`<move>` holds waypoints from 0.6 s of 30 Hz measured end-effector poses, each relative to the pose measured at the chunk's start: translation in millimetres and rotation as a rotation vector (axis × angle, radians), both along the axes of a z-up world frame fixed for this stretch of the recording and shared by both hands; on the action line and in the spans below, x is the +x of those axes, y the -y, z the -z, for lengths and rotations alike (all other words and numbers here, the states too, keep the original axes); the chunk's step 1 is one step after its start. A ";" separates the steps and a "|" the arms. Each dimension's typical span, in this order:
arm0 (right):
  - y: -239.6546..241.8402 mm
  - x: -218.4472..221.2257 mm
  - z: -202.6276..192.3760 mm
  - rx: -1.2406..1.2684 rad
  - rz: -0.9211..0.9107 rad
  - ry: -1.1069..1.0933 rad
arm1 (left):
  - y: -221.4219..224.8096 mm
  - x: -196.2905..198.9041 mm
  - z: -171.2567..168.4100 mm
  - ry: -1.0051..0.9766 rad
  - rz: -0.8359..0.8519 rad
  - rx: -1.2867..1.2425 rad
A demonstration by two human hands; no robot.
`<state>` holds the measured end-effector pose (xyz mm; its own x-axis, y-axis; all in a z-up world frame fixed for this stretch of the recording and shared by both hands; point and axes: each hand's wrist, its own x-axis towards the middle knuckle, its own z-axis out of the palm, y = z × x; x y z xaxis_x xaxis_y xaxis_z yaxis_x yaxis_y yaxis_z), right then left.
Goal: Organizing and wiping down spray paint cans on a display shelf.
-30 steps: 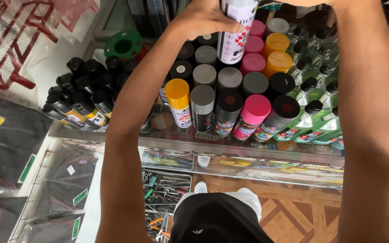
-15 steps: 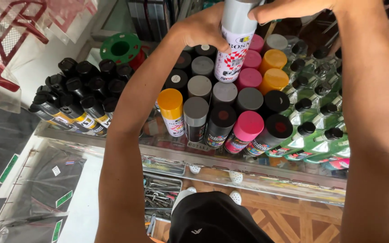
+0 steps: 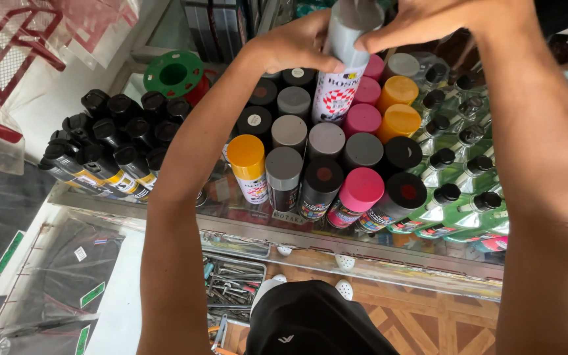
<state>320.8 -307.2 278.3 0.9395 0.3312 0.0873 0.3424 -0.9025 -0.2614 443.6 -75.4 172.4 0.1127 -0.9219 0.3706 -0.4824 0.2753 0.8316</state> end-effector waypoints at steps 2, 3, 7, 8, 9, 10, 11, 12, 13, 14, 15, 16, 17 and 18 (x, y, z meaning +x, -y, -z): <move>-29.8 -20.2 3.9 -0.019 0.002 -0.009 | -5.8 -10.2 -8.2 0.136 -0.078 -0.001; -39.8 -26.8 -3.1 -0.101 -0.010 -0.026 | -9.5 -18.0 -13.5 0.216 -0.120 -0.098; -61.9 -39.2 -3.1 -0.260 -0.029 0.030 | -18.2 -31.7 -11.3 0.324 -0.254 -0.132; -63.6 -37.9 1.3 -0.259 -0.030 0.025 | -18.6 -32.9 -6.9 0.319 -0.254 -0.130; -65.3 -36.5 5.1 -0.213 -0.066 0.008 | -19.1 -34.0 -3.1 0.330 -0.240 -0.162; -67.1 -35.2 8.6 -0.166 -0.102 -0.010 | -19.6 -35.3 0.6 0.342 -0.226 -0.194; -67.2 -32.7 12.8 -0.166 -0.103 -0.011 | -21.3 -38.2 3.5 0.340 -0.227 -0.193; -67.3 -30.3 16.7 -0.163 -0.125 -0.024 | -23.0 -41.2 6.2 0.344 -0.271 -0.196; -67.1 -27.9 19.9 -0.162 -0.147 -0.035 | -24.2 -43.9 8.2 0.349 -0.315 -0.200; -68.2 -27.8 21.3 -0.163 -0.147 -0.035 | -23.4 -42.7 13.2 0.349 -0.315 -0.201; -69.7 -27.8 23.3 -0.173 -0.131 -0.063 | -23.0 -42.1 19.1 0.378 -0.338 -0.179; -71.3 -27.8 25.4 -0.184 -0.115 -0.090 | -22.8 -41.5 25.0 0.406 -0.361 -0.158; -73.2 -27.5 27.4 -0.186 -0.117 -0.091 | -23.7 -44.9 24.1 0.405 -0.363 -0.159; -75.2 -27.3 29.3 -0.208 -0.100 -0.113 | -24.7 -48.2 23.1 0.400 -0.356 -0.122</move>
